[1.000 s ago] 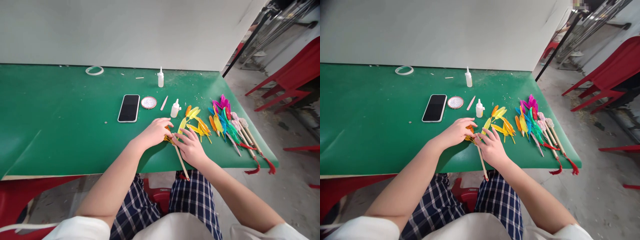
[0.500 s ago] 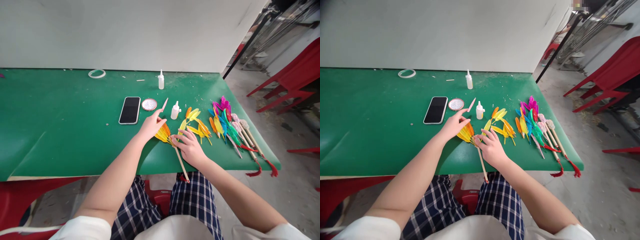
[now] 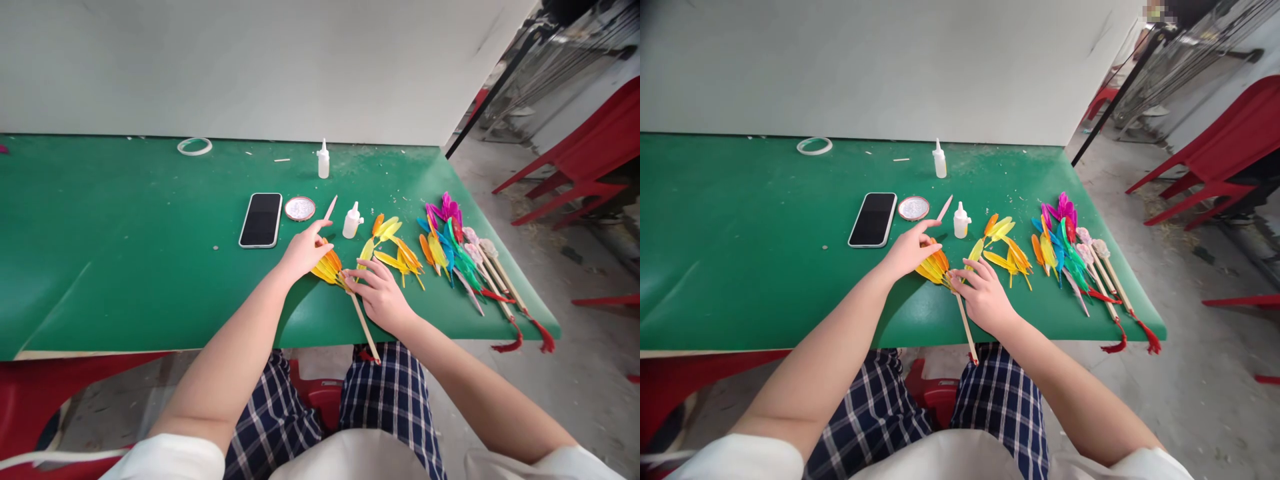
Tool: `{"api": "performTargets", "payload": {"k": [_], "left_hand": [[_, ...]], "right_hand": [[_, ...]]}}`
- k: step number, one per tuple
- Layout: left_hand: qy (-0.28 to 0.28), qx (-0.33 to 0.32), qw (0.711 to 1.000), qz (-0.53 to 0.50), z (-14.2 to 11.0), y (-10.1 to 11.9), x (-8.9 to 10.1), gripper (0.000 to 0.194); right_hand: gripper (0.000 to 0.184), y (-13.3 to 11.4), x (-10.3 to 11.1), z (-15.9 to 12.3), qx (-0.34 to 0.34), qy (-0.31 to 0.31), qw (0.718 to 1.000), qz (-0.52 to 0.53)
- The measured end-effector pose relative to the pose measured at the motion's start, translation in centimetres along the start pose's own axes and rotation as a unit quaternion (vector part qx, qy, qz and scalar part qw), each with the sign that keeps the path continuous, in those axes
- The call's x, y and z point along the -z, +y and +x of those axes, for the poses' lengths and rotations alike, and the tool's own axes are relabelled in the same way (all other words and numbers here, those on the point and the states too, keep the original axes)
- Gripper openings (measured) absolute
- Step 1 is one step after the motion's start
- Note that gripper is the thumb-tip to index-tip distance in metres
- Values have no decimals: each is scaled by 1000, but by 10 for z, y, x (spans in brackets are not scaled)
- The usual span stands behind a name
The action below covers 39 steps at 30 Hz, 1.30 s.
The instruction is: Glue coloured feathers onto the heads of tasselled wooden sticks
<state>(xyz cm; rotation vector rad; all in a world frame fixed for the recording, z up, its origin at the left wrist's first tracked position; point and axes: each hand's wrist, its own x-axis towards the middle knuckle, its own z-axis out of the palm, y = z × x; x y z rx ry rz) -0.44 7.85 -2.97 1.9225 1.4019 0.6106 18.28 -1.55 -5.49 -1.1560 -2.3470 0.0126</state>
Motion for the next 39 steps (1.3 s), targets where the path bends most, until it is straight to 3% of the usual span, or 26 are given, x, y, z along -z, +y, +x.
{"api": "performTargets", "payload": {"k": [11,18,26,34,39], "left_hand": [[7,22,999,-28,3,-8,3,39],[-61,60,994,-68,0,-15,18,53],[-37,43,997,-57,3,-14,9,47],[-37,88,990,-101,0,-15,20,43],[-106,104,981,-122,-6,-12,31,60]], "right_hand": [[27,0,1,1,17,20,1000,11],[27,-3,3,2,15,21,1000,13],[29,-2,1,2,11,19,1000,17],[31,-2,1,1,6,10,1000,14],[31,-1,1,0,6,8,1000,13]]}}
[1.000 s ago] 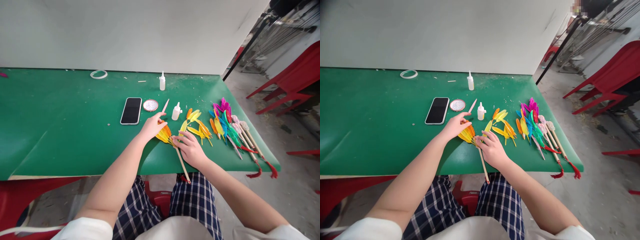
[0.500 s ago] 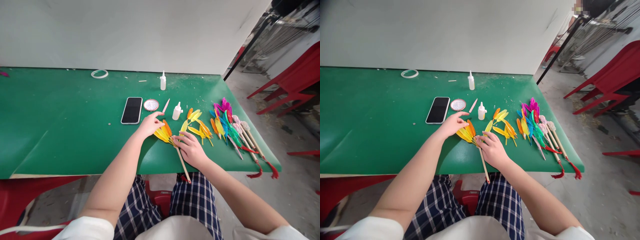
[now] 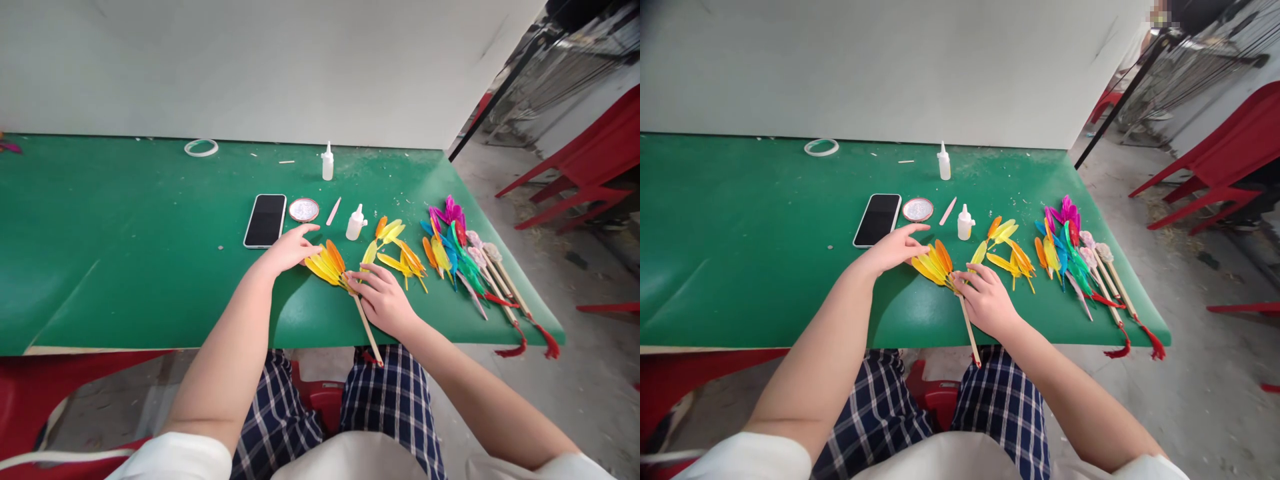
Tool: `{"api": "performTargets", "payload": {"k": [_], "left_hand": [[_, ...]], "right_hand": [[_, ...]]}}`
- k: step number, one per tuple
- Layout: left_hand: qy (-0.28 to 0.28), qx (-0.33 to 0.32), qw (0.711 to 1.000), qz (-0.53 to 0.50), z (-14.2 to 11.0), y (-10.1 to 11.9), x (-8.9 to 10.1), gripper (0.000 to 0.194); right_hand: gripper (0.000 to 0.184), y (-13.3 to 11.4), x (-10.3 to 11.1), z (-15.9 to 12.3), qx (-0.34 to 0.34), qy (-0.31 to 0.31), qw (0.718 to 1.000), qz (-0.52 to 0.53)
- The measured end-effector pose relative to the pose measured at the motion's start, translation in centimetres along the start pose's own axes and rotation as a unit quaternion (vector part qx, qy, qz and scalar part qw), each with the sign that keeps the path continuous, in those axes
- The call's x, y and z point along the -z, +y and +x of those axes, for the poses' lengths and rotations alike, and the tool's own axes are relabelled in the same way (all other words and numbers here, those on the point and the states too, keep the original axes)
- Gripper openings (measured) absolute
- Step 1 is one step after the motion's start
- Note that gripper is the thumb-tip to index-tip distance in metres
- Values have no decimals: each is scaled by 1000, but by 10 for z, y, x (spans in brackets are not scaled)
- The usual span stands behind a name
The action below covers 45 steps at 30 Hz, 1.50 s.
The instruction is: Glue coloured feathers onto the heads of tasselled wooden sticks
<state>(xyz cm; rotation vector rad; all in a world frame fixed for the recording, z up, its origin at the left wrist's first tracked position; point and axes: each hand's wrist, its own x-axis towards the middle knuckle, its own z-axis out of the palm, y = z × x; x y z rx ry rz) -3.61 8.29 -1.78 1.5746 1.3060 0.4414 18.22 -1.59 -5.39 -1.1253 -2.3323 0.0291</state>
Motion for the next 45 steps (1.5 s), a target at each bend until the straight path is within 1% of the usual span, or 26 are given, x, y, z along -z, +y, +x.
{"api": "performTargets", "payload": {"k": [2,4,11,16,19,22,26,29,32,38,45], "left_hand": [[-34,-1,999,-3,-2,1,1,63],[-45,-6,999,-4,-1,0,0,62],[-11,-37,999,11,5,-6,-6,56],[-31,3,999,-18,2,-1,-5,54],[-15,27,999,-33,-2,3,1,51],[0,39,998,-42,-7,4,9,56],[-38,52,997,-32,-12,3,14,68],[-71,52,996,-30,-12,1,11,71],[-91,50,994,-31,-11,0,7,71],[-108,48,993,-30,-12,0,8,69],[-105,45,993,-28,-12,-2,9,70]], "right_hand": [[31,0,0,0,-1,-1,1000,-1],[31,-1,1,0,-1,-3,1000,-2],[32,-2,1,0,-1,-3,1000,-1],[36,-2,0,-1,-2,-6,1000,1],[39,-1,0,-2,0,-5,1000,0],[39,-1,0,-3,5,1,1000,-7],[39,-1,1,-3,16,10,1000,-15],[36,-2,1,-3,33,6,999,-14],[35,-3,0,-3,38,-1,999,-10],[33,-3,-1,-2,37,4,999,-12],[36,-3,0,-2,31,-1,999,-3]]}}
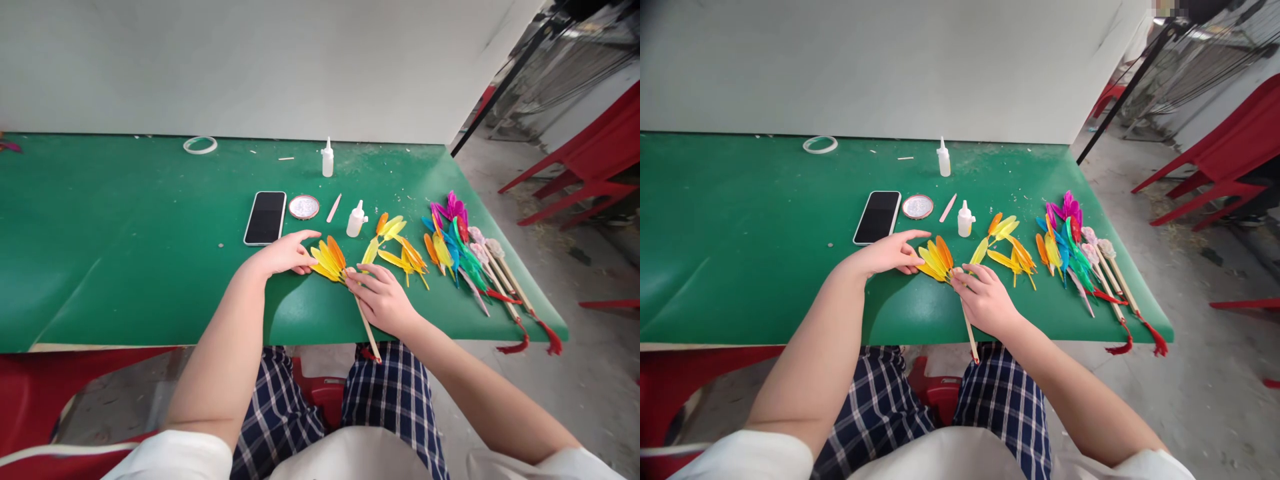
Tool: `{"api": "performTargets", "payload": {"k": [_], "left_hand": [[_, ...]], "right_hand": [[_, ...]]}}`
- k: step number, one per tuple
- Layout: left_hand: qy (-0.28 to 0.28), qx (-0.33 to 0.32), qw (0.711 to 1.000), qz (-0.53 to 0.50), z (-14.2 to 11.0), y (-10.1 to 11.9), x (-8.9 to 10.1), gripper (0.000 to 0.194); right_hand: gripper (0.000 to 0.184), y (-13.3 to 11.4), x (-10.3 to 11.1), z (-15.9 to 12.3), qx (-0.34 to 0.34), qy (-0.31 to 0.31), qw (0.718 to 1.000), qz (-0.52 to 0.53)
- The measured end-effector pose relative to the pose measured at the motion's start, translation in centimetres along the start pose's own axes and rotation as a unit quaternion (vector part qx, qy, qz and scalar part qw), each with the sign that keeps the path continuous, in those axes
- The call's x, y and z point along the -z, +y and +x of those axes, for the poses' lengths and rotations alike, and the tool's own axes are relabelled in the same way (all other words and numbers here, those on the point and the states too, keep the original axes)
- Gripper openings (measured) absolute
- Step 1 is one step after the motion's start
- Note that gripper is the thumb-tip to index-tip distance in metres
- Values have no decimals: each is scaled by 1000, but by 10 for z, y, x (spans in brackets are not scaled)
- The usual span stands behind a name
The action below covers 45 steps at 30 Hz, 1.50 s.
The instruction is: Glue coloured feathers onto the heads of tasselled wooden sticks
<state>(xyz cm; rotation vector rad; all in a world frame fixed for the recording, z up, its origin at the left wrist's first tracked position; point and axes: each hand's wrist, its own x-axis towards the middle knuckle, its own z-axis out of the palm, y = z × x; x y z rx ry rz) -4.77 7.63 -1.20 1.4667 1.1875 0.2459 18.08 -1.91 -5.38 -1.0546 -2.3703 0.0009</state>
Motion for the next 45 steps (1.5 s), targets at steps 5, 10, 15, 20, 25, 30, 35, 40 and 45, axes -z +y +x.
{"api": "performTargets", "payload": {"k": [5,10,15,20,25,30,35,40,45], "left_hand": [[18,-2,1000,-2,1,1,-1,67],[27,-10,999,-12,3,1,-3,67],[22,-16,999,-21,4,0,-6,69],[24,-19,999,-16,7,-1,-7,68],[26,-21,999,-13,9,-2,-7,66],[26,-18,999,-14,7,-1,-6,66],[28,-7,999,-14,6,0,-4,60],[63,12,998,-18,6,3,-4,53],[52,11,998,-17,4,5,-4,57]], "right_hand": [[37,-1,3,0,-8,8,1000,17],[33,0,2,-1,4,1,1000,23],[28,2,2,-1,11,-6,1000,20],[24,2,2,0,14,-3,1000,15],[23,2,2,1,14,-3,1000,14],[27,2,2,0,4,-7,1000,25],[40,1,3,-1,-13,4,999,29],[40,2,2,-1,-16,9,1000,13],[35,1,1,1,-26,-4,1000,-7]]}}
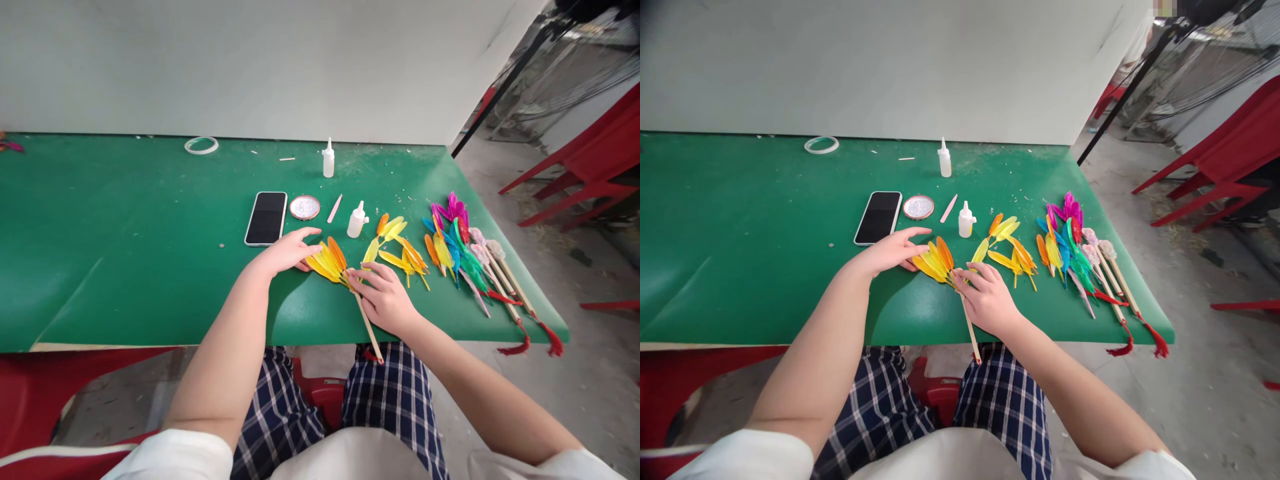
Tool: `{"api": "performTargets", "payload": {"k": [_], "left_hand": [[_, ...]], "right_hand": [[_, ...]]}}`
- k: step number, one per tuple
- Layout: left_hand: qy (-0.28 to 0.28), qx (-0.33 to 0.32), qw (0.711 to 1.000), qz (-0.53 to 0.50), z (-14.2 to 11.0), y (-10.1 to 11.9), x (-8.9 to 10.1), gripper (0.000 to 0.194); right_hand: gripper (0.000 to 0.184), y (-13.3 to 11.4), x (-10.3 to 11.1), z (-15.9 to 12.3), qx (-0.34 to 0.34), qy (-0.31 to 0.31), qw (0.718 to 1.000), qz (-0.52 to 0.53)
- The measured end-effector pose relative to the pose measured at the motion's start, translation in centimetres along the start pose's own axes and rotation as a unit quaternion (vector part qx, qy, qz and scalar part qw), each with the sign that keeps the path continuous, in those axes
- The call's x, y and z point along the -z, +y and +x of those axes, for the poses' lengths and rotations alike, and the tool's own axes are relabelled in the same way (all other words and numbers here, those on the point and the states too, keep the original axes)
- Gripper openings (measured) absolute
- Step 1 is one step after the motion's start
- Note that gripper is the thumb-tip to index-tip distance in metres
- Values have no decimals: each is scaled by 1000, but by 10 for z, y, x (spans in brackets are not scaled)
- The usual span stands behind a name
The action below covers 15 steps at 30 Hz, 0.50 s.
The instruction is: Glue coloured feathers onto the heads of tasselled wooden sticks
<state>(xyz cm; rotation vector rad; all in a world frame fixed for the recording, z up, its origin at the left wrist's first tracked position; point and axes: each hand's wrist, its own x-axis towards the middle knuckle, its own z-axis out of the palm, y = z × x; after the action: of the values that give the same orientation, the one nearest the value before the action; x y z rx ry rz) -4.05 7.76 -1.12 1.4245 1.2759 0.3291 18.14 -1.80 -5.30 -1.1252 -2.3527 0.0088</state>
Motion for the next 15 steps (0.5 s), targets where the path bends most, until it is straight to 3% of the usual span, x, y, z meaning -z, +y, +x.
{"api": "performTargets", "payload": {"k": [7,15], "left_hand": [[-52,-9,999,-7,1,-6,0,75],[-65,-6,998,1,3,-8,0,76]], "right_hand": [[29,-3,-1,1,3,12,999,-32],[27,-4,-4,1,7,14,998,-59]]}}
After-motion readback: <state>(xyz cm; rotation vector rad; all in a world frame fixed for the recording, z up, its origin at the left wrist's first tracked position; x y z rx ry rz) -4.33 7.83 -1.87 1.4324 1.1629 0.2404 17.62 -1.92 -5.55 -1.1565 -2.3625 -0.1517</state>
